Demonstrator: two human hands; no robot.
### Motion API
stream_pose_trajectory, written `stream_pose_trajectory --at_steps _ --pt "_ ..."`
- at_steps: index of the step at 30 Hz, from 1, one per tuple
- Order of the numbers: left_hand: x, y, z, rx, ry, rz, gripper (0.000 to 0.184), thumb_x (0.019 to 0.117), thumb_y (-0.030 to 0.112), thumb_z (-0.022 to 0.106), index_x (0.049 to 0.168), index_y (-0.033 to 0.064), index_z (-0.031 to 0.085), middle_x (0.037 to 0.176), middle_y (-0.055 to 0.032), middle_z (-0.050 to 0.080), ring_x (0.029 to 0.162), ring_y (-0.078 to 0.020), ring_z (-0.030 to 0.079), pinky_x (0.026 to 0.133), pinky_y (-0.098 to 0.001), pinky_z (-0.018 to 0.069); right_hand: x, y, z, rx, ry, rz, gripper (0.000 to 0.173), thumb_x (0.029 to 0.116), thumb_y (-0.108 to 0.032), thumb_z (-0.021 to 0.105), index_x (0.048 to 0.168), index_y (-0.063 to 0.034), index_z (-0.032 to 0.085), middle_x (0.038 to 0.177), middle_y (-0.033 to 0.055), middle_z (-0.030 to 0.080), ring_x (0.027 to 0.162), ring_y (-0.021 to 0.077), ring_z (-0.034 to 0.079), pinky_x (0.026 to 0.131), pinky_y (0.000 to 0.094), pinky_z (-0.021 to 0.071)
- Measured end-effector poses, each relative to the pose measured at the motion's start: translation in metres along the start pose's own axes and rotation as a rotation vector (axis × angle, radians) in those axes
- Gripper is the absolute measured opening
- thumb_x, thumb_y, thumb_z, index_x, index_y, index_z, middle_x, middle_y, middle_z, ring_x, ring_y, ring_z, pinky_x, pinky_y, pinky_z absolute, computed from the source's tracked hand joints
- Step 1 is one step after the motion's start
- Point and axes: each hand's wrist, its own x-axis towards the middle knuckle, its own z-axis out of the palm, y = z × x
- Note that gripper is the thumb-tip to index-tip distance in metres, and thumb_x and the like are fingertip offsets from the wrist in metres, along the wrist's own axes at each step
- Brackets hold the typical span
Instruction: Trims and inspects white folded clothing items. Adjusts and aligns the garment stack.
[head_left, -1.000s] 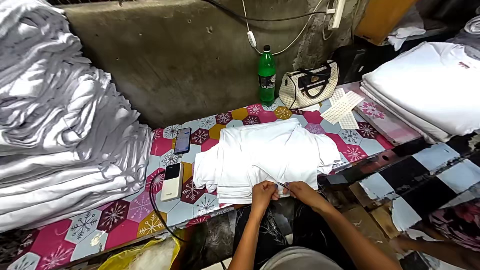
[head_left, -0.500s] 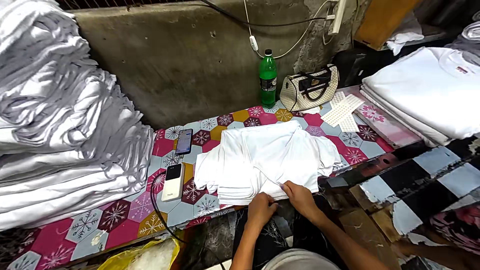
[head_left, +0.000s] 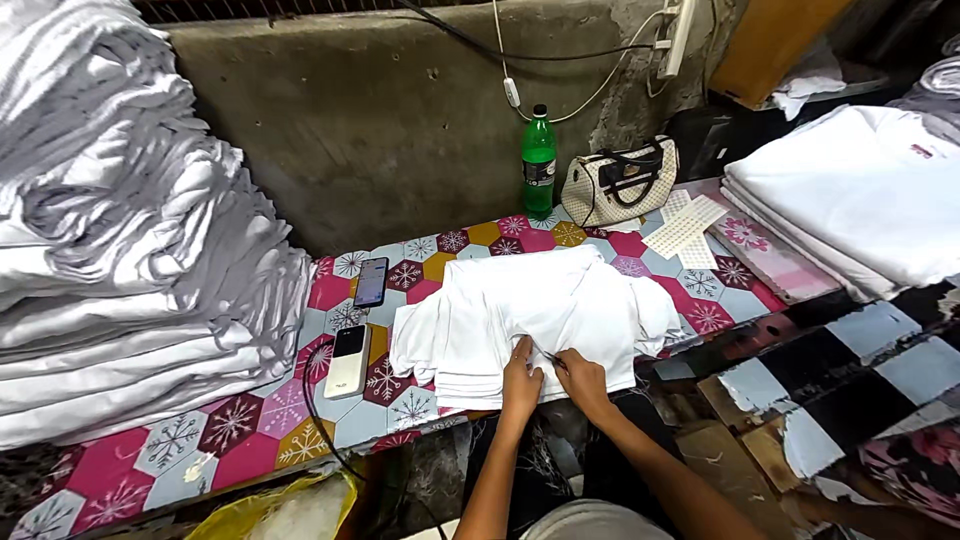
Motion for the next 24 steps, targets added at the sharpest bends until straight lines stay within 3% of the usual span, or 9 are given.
stream_pose_trajectory --at_steps 2,4,6,8,10,12,17,21,24 --pt "-0.004 -0.005 -0.001 -0.087 0.046 -0.008 0.054 0.0914 -0.009 0.058 0.144 -0.0076 0.05 0.151 -0.0249 0.049 0.133 -0.0313 0.057 0.107 -0.0414 0.051 0.003 -0.001 -0.006 0.099 -0.052 0.058 0.029 0.1004 -0.019 0.059 0.118 -0.0013 0.072 0.115 0.0183 0.072 0.1 0.0376 0.071 0.085 0.0588 0.054" --pt "-0.007 -0.009 0.0 -0.144 0.046 -0.047 0.038 0.0935 -0.004 0.063 0.131 -0.0087 0.061 0.131 -0.0243 0.065 0.117 -0.0292 0.067 0.102 -0.0411 0.0546 0.007 0.002 -0.017 0.327 -0.118 0.121 0.028 0.102 -0.02 0.061 0.115 0.0014 0.073 0.112 0.019 0.072 0.105 0.0333 0.069 0.096 0.0527 0.0523" --pt "-0.007 -0.008 0.01 -0.237 -0.038 -0.093 0.048 0.091 0.003 0.071 0.135 -0.0107 0.057 0.126 -0.0255 0.067 0.111 -0.0283 0.07 0.1 -0.0415 0.0555 0.008 0.005 -0.028 0.596 -0.144 0.166 0.022 0.0986 -0.013 0.065 0.108 0.0046 0.073 0.103 0.0178 0.07 0.095 0.0256 0.066 0.09 0.0433 0.0522" --pt "-0.004 -0.009 0.025 -0.351 -0.096 -0.106 0.061 0.0879 0.001 0.074 0.142 -0.0121 0.048 0.124 -0.0249 0.067 0.106 -0.0252 0.071 0.097 -0.039 0.0569 0.007 0.003 -0.039 0.74 -0.196 0.209 0.018 0.0992 -0.011 0.063 0.107 0.0032 0.07 0.09 0.0095 0.065 0.077 0.0129 0.058 0.073 0.032 0.0493" --pt "-0.003 -0.008 0.037 -0.424 -0.065 -0.113 0.044 0.0887 -0.003 0.071 0.129 -0.0133 0.058 0.096 -0.0159 0.072 0.08 -0.0167 0.072 0.079 -0.0336 0.0619 0.005 0.002 -0.049 0.788 -0.22 0.215 0.016 0.1006 -0.011 0.061 0.106 0.0023 0.068 0.08 0.0037 0.06 0.065 0.0067 0.05 0.062 0.0262 0.0436" --pt "-0.004 -0.005 0.037 -0.434 -0.074 -0.132 0.023 0.0923 -0.003 0.068 0.113 -0.0112 0.065 0.082 -0.0101 0.072 0.065 -0.0117 0.069 0.068 -0.029 0.0612 0.003 0.005 -0.058 0.76 -0.209 0.199 0.016 0.1004 -0.01 0.06 0.105 0.0028 0.069 0.08 0.0038 0.061 0.066 0.0073 0.05 0.064 0.0271 0.0436" --pt "-0.012 -0.003 0.015 -0.263 -0.152 -0.098 0.013 0.0941 0.001 0.068 0.105 -0.0046 0.073 0.081 -0.0077 0.074 0.066 -0.0096 0.069 0.069 -0.0279 0.0607 -0.001 0.006 -0.065 0.741 -0.254 0.151 0.017 0.1019 -0.011 0.057 0.105 0.0028 0.067 0.081 0.0023 0.061 0.067 0.0052 0.05 0.064 0.0253 0.0437" --pt "-0.009 -0.001 0.013 -0.295 -0.172 -0.026 0.038 0.093 0.001 0.068 0.129 -0.0088 0.062 0.11 -0.016 0.073 0.09 -0.0163 0.073 0.087 -0.0333 0.0604 0.002 0.004 -0.067 0.727 -0.329 0.108 0.016 0.1015 -0.011 0.058 0.103 0.002 0.066 0.078 0.0012 0.056 0.065 0.0052 0.048 0.062 0.0251 0.042" --pt "-0.007 -0.001 0.015 -0.253 -0.141 -0.033 0.014 0.0959 0.004 0.067 0.104 -0.0055 0.072 0.079 -0.0068 0.073 0.065 -0.009 0.07 0.068 -0.0269 0.0609 0.003 0.006 -0.067 0.719 -0.363 0.108 0.015 0.1018 -0.012 0.058 0.103 0.0018 0.065 0.076 -0.0001 0.054 0.062 0.0043 0.045 0.06 0.0241 0.0398"
